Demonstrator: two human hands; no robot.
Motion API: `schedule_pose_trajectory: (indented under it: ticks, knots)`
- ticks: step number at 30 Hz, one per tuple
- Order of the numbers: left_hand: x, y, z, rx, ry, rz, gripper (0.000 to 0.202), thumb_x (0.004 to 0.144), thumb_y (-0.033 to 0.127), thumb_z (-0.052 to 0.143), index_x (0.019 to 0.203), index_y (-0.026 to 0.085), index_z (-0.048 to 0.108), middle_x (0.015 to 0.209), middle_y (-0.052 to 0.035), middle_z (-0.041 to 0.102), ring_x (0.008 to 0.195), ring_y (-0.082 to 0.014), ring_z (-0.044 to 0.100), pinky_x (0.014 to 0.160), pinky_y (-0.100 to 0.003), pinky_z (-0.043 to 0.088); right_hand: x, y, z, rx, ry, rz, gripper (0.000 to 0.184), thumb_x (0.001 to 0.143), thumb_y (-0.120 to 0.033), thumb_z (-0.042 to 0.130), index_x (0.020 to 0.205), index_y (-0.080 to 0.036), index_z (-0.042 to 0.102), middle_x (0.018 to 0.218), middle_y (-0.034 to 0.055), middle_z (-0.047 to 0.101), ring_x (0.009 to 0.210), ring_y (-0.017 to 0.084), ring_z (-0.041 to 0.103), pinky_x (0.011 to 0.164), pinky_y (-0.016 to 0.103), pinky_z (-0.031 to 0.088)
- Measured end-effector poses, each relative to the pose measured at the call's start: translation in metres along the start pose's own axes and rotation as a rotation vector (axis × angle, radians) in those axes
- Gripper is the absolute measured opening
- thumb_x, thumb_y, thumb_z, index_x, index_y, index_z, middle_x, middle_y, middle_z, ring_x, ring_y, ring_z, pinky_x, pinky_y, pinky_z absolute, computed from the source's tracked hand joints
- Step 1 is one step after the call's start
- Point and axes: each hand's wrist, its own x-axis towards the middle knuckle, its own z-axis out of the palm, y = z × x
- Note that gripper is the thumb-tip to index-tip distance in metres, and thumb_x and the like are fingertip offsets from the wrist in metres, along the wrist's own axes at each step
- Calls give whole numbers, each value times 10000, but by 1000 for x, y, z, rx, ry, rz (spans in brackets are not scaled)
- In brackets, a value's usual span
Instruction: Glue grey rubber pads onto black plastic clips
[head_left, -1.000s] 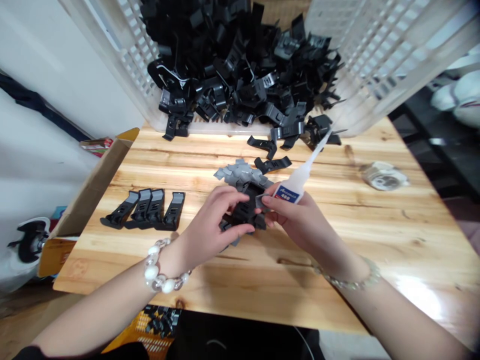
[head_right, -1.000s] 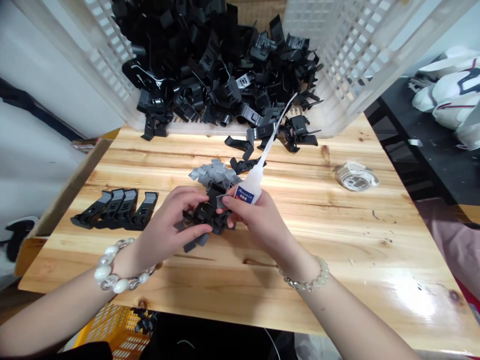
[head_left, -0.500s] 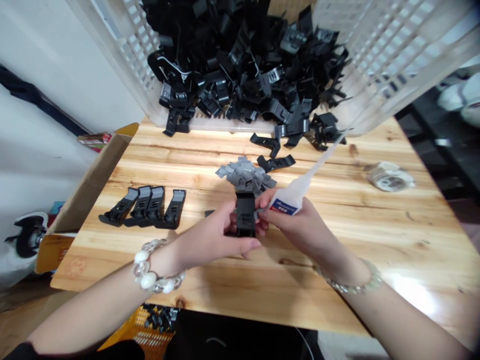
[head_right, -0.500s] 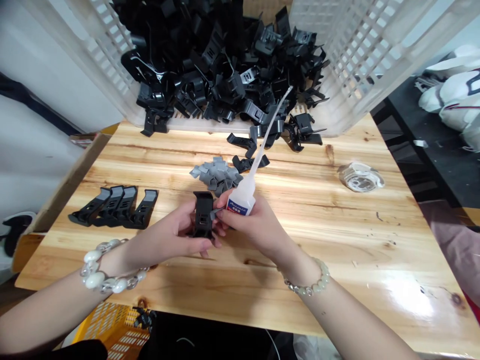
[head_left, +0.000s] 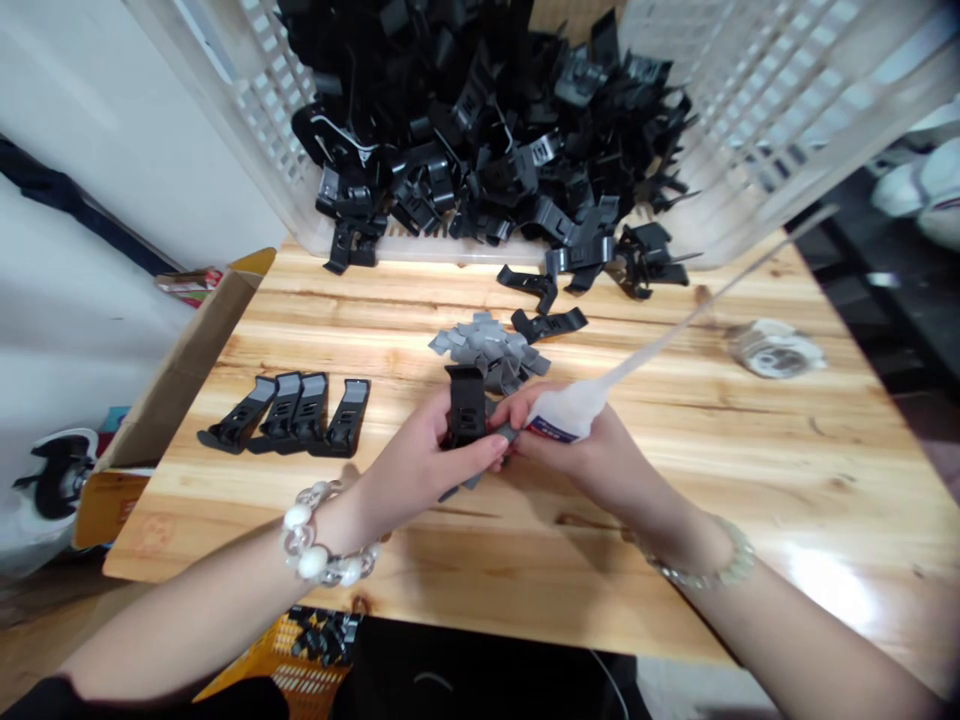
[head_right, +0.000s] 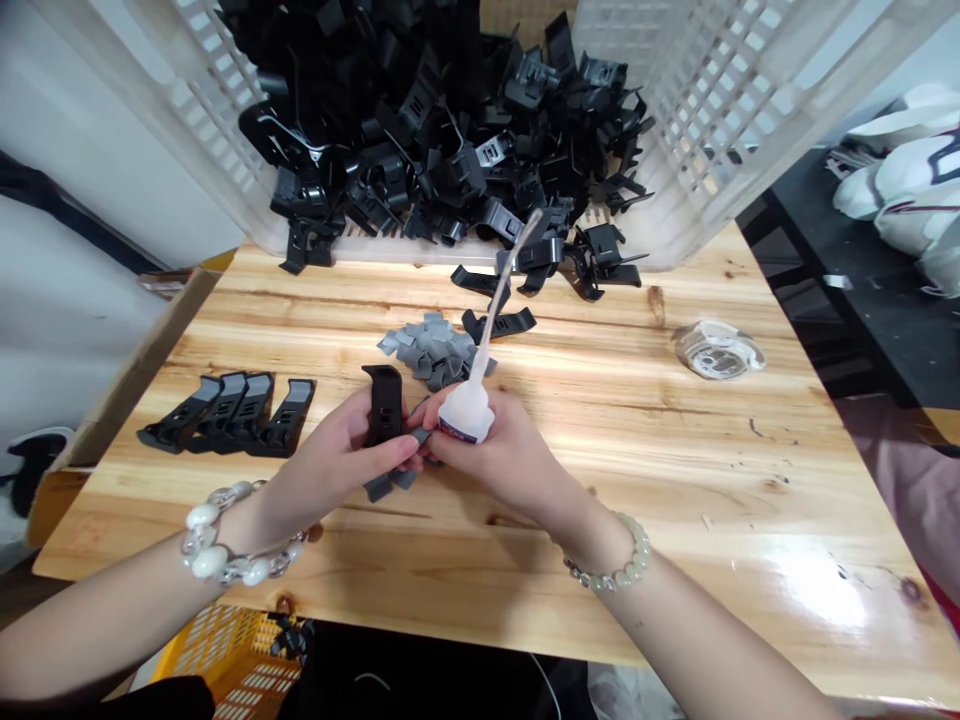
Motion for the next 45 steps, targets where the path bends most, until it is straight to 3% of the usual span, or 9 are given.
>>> schedule_pose_trajectory:
  ticks: [4,13,21,26,32,36,40,45]
  knots:
    - [-1,2,1,14,24,49,192,852,281,687,957,187,556,756,5,671,683,-122,658,638,-231,548,1,5,-2,88,-15,33,188,728,-196,766,792,-208,590,945,6,687,740,125,650,722,293,555]
    - [-2,2,2,53,94,163,198,849,274,686,990,198,571,921,-33,718,790,-170,724,712,-276,597,2,14,-4,228,-54,59,271,711,-200,798,846,-220,564,1011,8,696,787,128,650,725,292,548]
    - [-3,5,1,70,94,157,192,859,287,681,957,190,548,859,-28,701,736,-148,705,655,-241,579,2,14,-3,262,-88,71,245,721,-201,796,863,-223,597,1007,3,688,768,113,637,709,271,528]
    - [-1,0,1,75,34,107,205,911,342,601,1023,181,538,847,-48,675,793,-163,685,623,-239,581,3,12,-5,139,-16,25,178,757,-282,775,849,-222,634,796,-3,662,700,128,606,658,284,501]
    - [-2,-7,1,85,-114,93,329,913,192,526,1239,223,491,1096,-97,658,995,-210,666,726,-296,619,0,0,-3,23,44,16,182,723,-277,796,782,-211,637,637,-27,601,589,118,551,585,278,474]
    - [-4,-11,-1,129,-150,73,373,933,214,526,1301,248,482,1218,-104,613,1016,-202,647,768,-308,619,0,-5,2,-95,35,36,147,722,-243,778,715,-197,639,630,-24,603,606,112,558,606,260,481]
    - [-4,-10,0,157,-155,85,341,944,279,526,1282,233,511,1131,-98,628,944,-198,642,734,-307,616,1,-3,4,-137,25,61,150,738,-244,752,684,-197,621,611,-18,602,594,122,561,606,270,478]
    - [-3,-3,3,119,-109,49,239,966,343,473,1113,179,567,894,-62,618,807,-177,623,628,-278,596,0,1,6,-56,-10,117,220,751,-286,756,732,-214,549,576,-25,605,567,136,580,572,272,451]
